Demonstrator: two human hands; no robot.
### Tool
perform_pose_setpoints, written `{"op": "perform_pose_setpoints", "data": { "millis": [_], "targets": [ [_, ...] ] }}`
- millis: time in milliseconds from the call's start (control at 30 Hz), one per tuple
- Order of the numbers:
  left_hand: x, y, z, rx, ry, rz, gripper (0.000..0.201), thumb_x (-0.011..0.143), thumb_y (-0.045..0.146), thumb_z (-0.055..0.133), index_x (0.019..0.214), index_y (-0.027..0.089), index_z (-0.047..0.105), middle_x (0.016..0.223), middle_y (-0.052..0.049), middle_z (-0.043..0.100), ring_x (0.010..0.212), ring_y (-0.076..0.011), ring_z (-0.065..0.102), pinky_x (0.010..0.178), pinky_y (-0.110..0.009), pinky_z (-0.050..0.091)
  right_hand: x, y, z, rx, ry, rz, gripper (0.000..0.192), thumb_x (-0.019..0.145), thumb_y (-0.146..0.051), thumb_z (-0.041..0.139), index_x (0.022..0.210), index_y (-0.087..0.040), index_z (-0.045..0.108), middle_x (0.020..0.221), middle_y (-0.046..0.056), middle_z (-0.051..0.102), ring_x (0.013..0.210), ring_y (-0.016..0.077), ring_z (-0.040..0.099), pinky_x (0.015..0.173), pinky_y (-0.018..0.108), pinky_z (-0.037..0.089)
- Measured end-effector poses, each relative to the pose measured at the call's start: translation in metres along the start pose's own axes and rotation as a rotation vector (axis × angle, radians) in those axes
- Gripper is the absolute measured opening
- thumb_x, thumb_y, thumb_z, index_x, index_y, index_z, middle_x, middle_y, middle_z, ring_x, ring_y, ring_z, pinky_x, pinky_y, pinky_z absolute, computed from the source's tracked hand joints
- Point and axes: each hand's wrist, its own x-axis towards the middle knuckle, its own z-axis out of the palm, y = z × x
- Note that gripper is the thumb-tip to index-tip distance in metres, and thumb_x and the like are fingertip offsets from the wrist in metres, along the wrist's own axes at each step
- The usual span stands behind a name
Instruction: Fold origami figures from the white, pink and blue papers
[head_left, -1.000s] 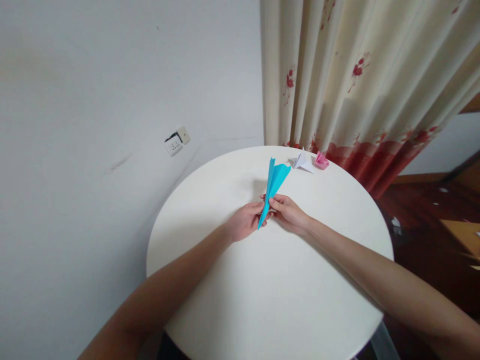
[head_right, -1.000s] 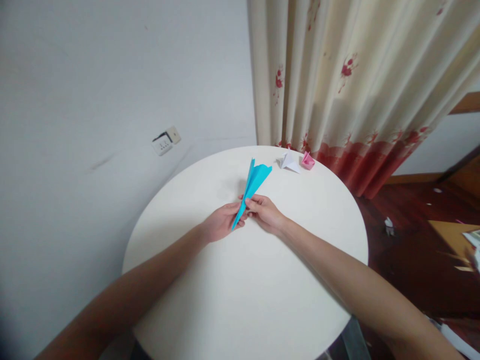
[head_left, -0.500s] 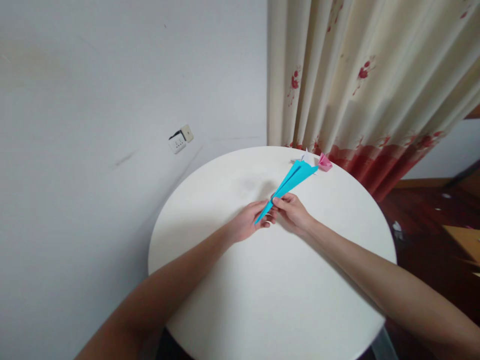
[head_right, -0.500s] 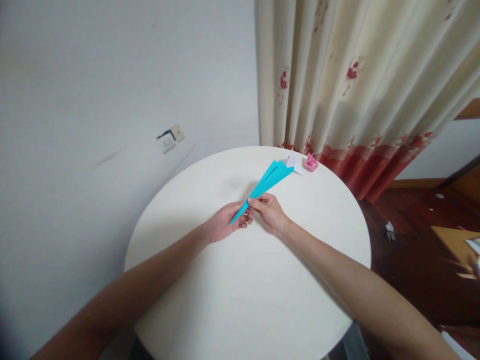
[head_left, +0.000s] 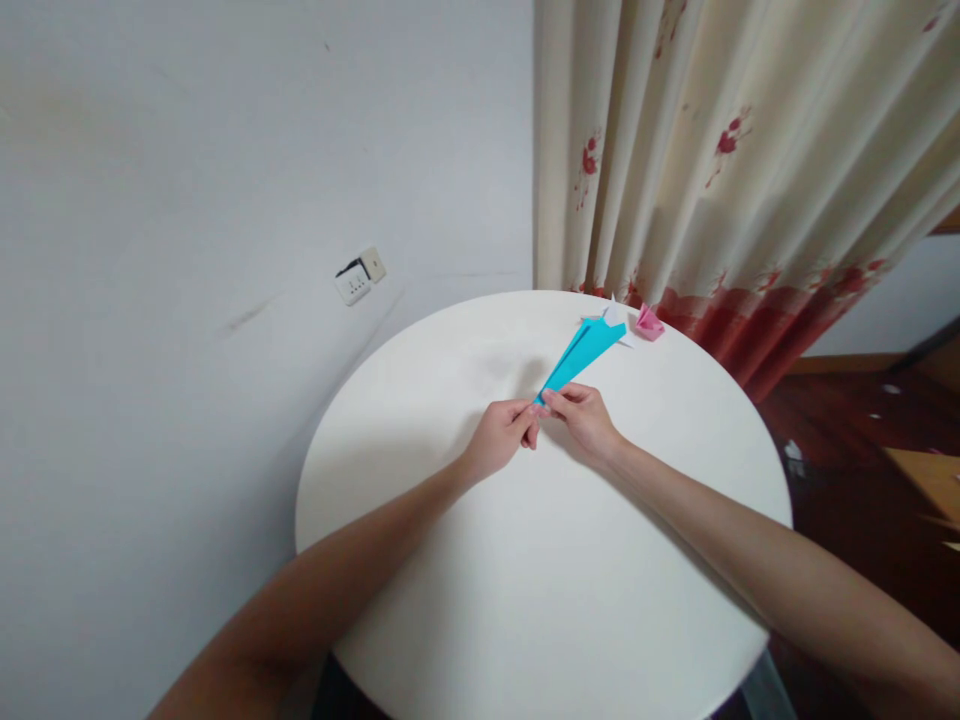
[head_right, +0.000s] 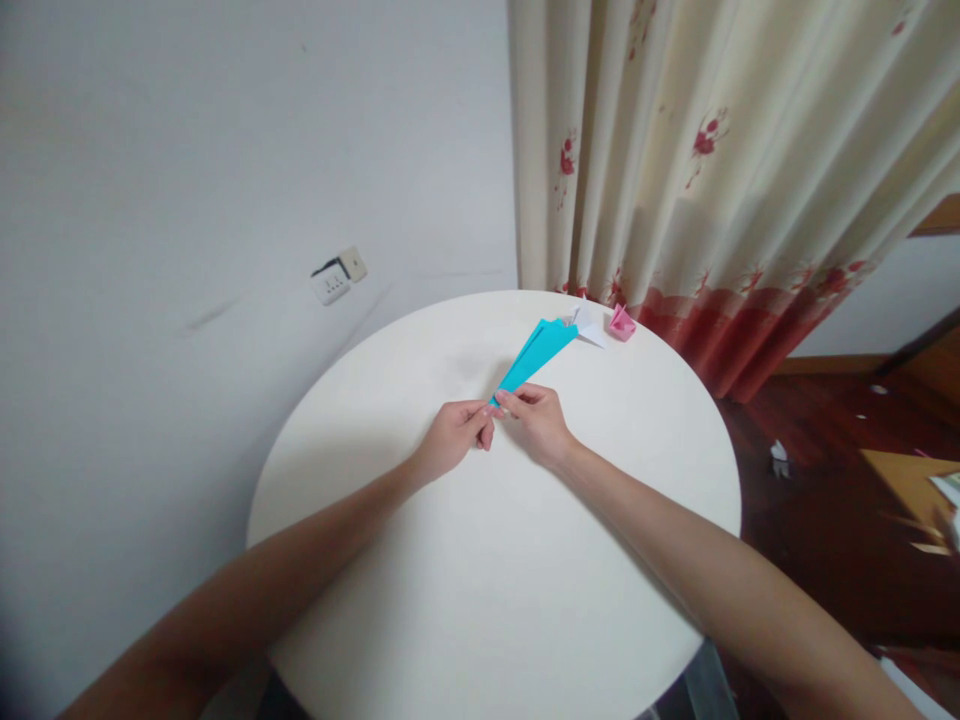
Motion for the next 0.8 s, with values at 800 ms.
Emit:
{"op": "perform_pose_setpoints", "data": {
  "millis": [800],
  "targets": [
    [-0.001,-0.004,0.002,0.013,-0.040,0.018,0.043,0.092,0.052,0.047,0.079,0.014,0.064,0.053,0.001,0.057,0.050,-0.0105,0.048,0.054,-0.023,0.039,0.004,0.004,-0.007,-0.011,0.035,-0.038,0.032,0.072,-0.047,0.079,0.062,-0.018,0.068,0.056,-0.002,0.054,0.055,0.0115,0.038,0.054,0.028,0.032]
  ]
}}
